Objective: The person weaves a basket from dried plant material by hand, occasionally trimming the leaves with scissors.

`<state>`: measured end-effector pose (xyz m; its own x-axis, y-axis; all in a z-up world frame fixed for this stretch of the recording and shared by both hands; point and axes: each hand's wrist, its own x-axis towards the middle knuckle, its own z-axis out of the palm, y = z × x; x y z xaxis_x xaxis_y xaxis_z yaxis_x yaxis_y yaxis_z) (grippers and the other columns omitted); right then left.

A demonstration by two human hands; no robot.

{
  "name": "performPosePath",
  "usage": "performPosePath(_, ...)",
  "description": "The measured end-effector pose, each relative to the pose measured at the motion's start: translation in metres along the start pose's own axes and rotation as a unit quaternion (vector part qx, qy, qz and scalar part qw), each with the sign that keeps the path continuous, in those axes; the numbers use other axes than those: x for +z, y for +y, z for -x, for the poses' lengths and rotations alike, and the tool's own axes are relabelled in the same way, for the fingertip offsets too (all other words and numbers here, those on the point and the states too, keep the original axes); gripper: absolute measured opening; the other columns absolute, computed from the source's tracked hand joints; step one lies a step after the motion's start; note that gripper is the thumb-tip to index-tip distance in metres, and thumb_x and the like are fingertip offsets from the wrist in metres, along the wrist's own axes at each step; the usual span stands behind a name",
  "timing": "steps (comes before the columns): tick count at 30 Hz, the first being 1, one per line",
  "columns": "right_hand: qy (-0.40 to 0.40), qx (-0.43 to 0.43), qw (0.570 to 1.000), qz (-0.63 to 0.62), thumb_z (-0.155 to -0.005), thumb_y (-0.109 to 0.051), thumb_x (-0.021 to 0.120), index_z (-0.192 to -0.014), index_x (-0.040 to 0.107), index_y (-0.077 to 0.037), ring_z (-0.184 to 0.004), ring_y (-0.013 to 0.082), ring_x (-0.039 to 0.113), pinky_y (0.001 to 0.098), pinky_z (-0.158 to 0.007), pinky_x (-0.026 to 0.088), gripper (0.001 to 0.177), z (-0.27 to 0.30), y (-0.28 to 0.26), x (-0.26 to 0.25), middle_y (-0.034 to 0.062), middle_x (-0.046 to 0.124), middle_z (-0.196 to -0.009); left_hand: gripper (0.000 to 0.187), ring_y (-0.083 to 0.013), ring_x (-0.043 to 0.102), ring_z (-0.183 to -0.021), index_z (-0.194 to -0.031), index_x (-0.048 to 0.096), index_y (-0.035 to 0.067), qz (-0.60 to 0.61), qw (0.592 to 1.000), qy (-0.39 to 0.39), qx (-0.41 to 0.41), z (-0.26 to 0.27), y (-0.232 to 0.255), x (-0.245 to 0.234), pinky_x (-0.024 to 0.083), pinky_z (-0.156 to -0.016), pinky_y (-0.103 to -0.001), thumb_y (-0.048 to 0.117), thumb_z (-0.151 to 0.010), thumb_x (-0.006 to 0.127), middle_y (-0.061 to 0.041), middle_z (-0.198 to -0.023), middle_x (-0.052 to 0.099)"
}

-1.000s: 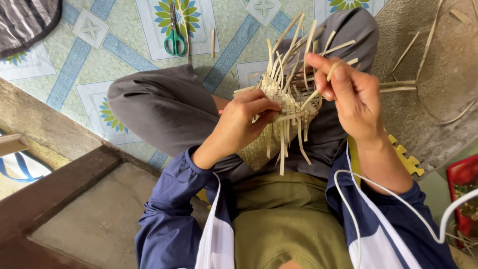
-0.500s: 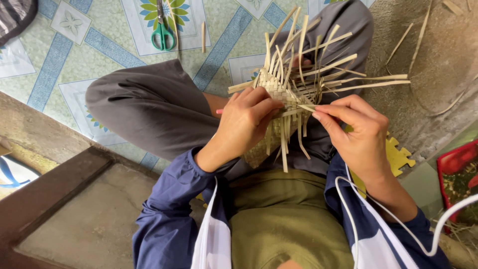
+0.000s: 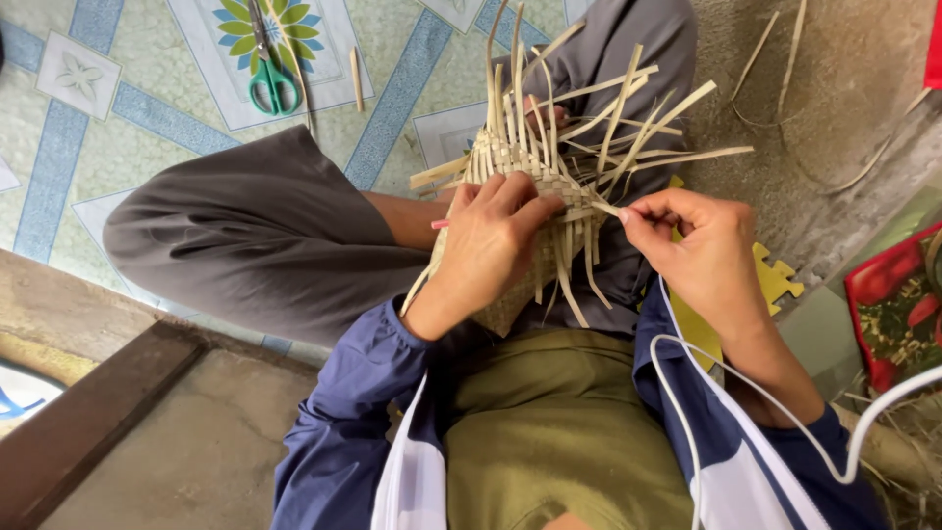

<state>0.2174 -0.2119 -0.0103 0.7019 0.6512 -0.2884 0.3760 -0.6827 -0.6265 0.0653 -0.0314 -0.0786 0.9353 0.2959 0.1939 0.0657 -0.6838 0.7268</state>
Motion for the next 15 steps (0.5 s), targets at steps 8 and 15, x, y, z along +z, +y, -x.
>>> performPosePath(8,-0.022,-0.005,1.000,0.015,-0.086,-0.010,0.082,-0.088,0.078,-0.009,-0.051,0.0089,0.040,0.0280,-0.049,0.036,0.005,-0.010,-0.004,0.000,0.0037,0.056,-0.053,0.021,-0.0226,0.056,-0.088,-0.113,0.068,0.026,-0.006,1.000,-0.019,-0.007,-0.004,-0.003,-0.010,0.042,-0.082,-0.039,0.016,-0.100,0.055,0.001,-0.091,0.049)
performPosePath(15,-0.039,0.005,0.999,0.026,-0.085,-0.010,0.082,-0.087,0.077,-0.008,-0.052,0.0109,0.043,0.0290,-0.052,0.040,0.005,-0.016,-0.007,0.001,0.0050,0.057,-0.054,0.026,-0.0218,0.054,-0.087,-0.116,0.069,0.027,0.008,0.999,-0.033,-0.003,-0.006,-0.009,-0.012,0.040,-0.082,-0.041,0.014,-0.100,0.053,0.001,-0.092,0.048)
